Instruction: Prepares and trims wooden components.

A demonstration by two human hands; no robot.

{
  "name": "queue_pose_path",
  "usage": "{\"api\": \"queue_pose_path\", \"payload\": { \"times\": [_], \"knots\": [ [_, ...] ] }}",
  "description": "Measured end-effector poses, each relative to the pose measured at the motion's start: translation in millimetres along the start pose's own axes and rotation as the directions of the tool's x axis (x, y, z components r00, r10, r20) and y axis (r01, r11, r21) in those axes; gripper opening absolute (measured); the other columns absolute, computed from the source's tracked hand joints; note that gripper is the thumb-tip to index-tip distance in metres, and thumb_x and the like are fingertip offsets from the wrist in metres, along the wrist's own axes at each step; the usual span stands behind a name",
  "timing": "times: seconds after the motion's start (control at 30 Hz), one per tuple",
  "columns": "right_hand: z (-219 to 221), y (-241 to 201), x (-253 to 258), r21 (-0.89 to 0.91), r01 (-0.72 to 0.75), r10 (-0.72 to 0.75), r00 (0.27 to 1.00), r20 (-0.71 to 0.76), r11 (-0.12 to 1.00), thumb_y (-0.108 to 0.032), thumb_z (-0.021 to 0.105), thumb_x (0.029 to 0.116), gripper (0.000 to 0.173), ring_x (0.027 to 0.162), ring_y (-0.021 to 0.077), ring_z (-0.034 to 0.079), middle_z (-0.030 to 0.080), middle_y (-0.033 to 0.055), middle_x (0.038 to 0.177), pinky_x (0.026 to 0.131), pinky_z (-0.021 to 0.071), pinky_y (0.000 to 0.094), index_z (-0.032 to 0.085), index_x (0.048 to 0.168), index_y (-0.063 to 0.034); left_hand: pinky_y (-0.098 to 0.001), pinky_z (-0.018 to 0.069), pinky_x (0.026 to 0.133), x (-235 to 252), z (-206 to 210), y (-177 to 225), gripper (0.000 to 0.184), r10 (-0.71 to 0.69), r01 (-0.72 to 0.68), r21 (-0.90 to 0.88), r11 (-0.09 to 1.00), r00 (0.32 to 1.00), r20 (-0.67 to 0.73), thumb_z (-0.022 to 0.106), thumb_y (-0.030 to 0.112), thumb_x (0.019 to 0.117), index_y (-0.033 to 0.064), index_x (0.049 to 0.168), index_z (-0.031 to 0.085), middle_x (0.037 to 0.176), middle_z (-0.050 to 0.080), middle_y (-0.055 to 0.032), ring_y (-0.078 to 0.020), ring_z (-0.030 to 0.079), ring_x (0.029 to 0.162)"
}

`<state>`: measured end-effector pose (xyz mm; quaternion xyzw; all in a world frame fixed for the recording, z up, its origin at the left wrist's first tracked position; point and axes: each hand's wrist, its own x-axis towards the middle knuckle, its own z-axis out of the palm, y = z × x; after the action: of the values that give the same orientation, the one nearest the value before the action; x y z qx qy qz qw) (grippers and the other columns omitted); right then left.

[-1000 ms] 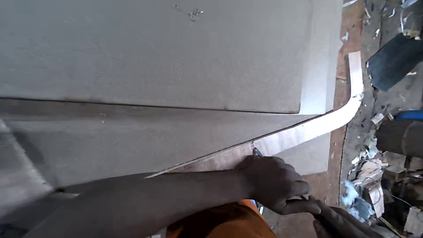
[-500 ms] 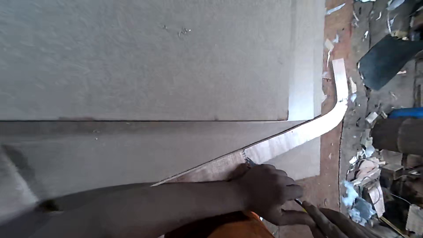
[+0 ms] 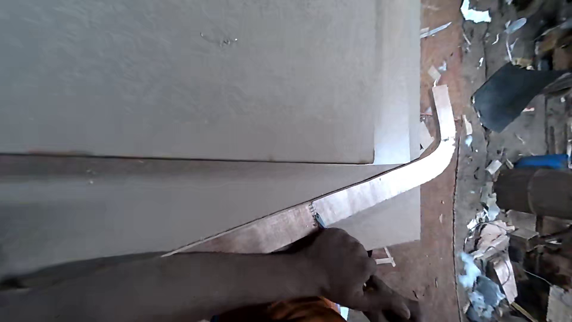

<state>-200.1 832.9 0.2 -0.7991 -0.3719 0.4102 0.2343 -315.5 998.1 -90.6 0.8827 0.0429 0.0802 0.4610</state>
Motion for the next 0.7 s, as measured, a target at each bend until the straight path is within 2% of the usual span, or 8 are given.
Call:
{"api": "queue_pose_path", "payload": {
  "times": [0.07,0.13,0.27,0.33,0.47,0.53,0.6,0.7],
  "knots": [
    [-2,6,6,0.370,-0.183,0.119,0.975,0.190,0.911,-0.006,0.062,0.0919,0.010,0.052,-0.0014,0.058,0.068,-0.0070,0.071,0.046,0.0488,0.0173,0.071,0.091,-0.0106,-0.0415,0.0447,0.049,-1,3,-1,0.072,0.014,-0.013,0.030,0.999,1.000,-0.026,0.040,0.077,0.0956,0.0123,0.067,0.057,0.056,0.051,-0.0020,-0.0218,0.059,0.054],
    [8,28,3,0.389,-0.100,0.036,0.985,0.170,0.916,-0.013,0.066,0.0953,0.008,0.055,0.0011,0.057,0.069,-0.0045,0.076,0.049,0.0497,0.0207,0.074,0.098,-0.0125,-0.0417,0.0457,0.050,-1,4,-1,0.070,0.003,-0.003,0.070,0.998,1.000,0.000,0.042,0.075,0.0964,0.0123,0.069,0.060,0.056,0.052,-0.0017,-0.0216,0.059,0.055],
    [34,47,3,-0.200,0.251,-0.287,0.942,-0.175,0.947,-0.018,0.081,0.0853,0.028,0.081,0.0116,0.069,0.071,0.0091,0.101,0.072,0.0612,0.0288,0.074,0.111,-0.0079,-0.0471,0.0530,0.059,-1,-5,-8,0.065,-0.042,0.034,0.080,0.996,0.993,0.106,0.043,0.070,0.0995,0.0127,0.082,0.070,0.067,0.062,-0.0040,-0.0241,0.067,0.068],
    [37,47,0,-0.500,0.218,-0.426,0.834,-0.350,0.838,-0.026,0.083,0.0785,0.036,0.089,0.0161,0.067,0.068,0.0154,0.099,0.079,0.0582,0.0273,0.074,0.105,-0.0037,-0.0466,0.0524,0.060,2,-12,-7,0.067,-0.071,0.058,0.092,0.994,0.987,0.144,0.041,0.071,0.0999,0.0106,0.083,0.067,0.069,0.061,-0.0052,-0.0252,0.067,0.071],
    [30,50,-4,-0.684,0.175,-0.574,0.707,-0.413,0.708,-0.035,0.073,0.0911,0.028,0.092,0.0171,0.066,0.070,0.0088,0.094,0.086,0.0535,0.0272,0.075,0.102,-0.0101,-0.0385,0.0500,0.053,4,-6,-12,0.063,0.044,-0.036,0.113,0.993,0.997,-0.065,0.044,0.069,0.0995,0.0146,0.075,0.064,0.062,0.056,0.0006,-0.0177,0.063,0.061],
    [38,57,-7,-0.531,0.220,-0.455,0.812,-0.366,0.818,-0.036,0.061,0.1007,0.036,0.076,0.0112,0.068,0.071,0.0076,0.084,0.070,0.0580,0.0255,0.075,0.100,-0.0035,-0.0411,0.0490,0.056,3,-7,-13,0.068,0.060,-0.061,0.144,0.988,0.998,0.014,0.041,0.070,0.0997,0.0124,0.073,0.064,0.060,0.056,-0.0013,-0.0201,0.062,0.061],
    [49,62,-7,-0.057,0.180,-0.188,0.951,-0.247,0.982,-0.029,0.050,0.1066,0.035,0.057,0.0020,0.060,0.065,-0.0015,0.071,0.053,0.0534,0.0204,0.069,0.096,-0.0023,-0.0451,0.0486,0.058,4,-11,-12,0.073,0.044,-0.072,0.183,0.981,0.987,0.152,0.038,0.071,0.1003,0.0091,0.070,0.062,0.060,0.056,-0.0047,-0.0244,0.062,0.061],
    [42,63,-3,0.513,-0.192,0.133,0.980,0.149,0.837,-0.030,0.038,0.1077,0.038,0.049,-0.0004,0.051,0.063,-0.0062,0.067,0.044,0.0436,0.0181,0.067,0.100,-0.0064,-0.0439,0.0488,0.058,2,-7,-14,0.071,0.078,-0.115,0.207,0.972,0.981,0.180,0.038,0.069,0.1011,0.0100,0.069,0.062,0.059,0.056,-0.0039,-0.0232,0.062,0.060]
  ]
}}
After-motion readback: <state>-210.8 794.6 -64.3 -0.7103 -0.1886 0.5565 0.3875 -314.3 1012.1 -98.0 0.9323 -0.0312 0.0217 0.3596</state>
